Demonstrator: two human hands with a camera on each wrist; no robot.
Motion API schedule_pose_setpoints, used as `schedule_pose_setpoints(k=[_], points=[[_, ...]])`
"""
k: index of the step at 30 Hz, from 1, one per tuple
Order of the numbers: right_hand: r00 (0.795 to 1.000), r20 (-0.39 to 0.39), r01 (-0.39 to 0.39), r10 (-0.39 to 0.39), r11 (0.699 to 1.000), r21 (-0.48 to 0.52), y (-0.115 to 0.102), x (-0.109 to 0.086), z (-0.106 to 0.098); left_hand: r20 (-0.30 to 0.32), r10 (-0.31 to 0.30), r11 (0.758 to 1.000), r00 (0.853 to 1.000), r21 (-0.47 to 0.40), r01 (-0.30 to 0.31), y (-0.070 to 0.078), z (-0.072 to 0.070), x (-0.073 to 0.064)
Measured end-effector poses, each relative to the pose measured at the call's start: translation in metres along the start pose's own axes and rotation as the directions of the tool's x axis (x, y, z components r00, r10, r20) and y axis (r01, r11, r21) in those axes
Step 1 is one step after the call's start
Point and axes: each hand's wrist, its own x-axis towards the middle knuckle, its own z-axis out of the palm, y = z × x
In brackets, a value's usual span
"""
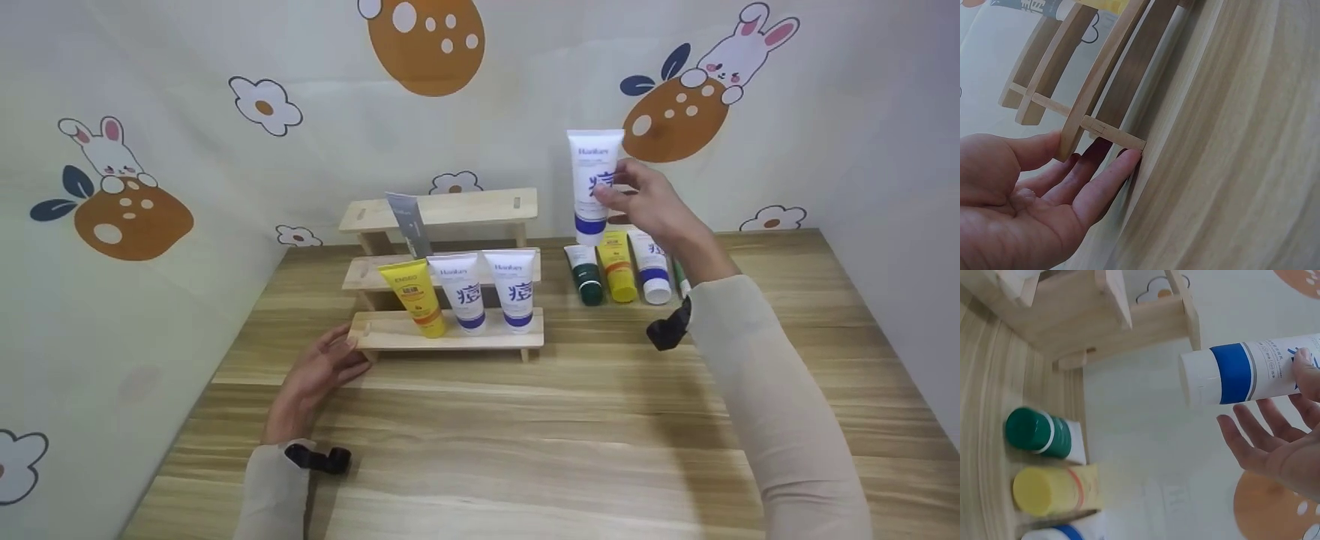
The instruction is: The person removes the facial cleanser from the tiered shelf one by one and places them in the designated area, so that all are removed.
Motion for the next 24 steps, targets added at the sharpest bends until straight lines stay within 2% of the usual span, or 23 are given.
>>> schedule_pose_setpoints(k=[12,19,24], points=[[0.992,0.0,-0.128,0.128,0.989,0.077,0.058,-0.008,-0.042,-0.014,-0.002,1.0,1.0,0.017,0.003,0.001,-0.001,0.001],[0.979,-0.051,-0.194,0.199,0.976,0.101,0.091,-0.012,-0.063,-0.023,-0.014,1.0,1.0,0.008,0.014,0.004,-0.002,0.0],[0.961,-0.112,-0.233,0.253,0.958,0.165,0.115,-0.012,-0.071,-0.027,-0.013,1.0,1.0,0.003,0.013,0.004,-0.002,0.0]])
